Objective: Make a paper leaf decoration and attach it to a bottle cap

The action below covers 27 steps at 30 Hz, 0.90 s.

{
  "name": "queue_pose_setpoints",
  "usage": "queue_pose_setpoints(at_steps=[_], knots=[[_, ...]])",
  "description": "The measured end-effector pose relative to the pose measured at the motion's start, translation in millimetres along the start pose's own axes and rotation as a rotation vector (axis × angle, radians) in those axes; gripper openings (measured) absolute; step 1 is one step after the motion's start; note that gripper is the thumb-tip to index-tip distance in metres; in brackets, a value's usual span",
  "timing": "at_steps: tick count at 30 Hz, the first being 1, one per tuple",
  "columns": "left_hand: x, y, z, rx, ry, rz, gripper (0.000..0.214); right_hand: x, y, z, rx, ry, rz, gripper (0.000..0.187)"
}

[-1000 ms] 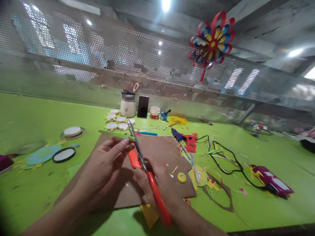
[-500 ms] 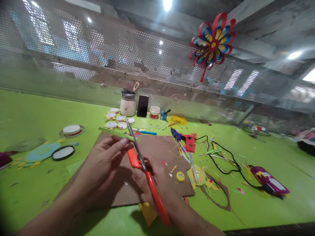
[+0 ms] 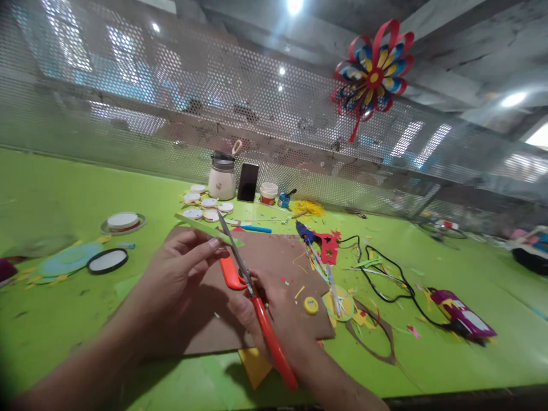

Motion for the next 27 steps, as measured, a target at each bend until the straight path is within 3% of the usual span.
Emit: queue_pose_setpoints(at_steps=[27], knots=[[-1.0, -3.1, 1.7, -0.082, 0.028, 0.019, 0.011, -0.7, -1.7, 0.4, 0.01, 0.028, -0.035, 0.037]])
Point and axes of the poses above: each hand's wrist, its own x-axis towards the middle knuckle, its own y-axis out of the back of the hand, z = x × y, the point moved 4 cm from there along x, towards the middle knuckle, and after that the axes turned 3 degrees about -x, right-handed, at the moved point
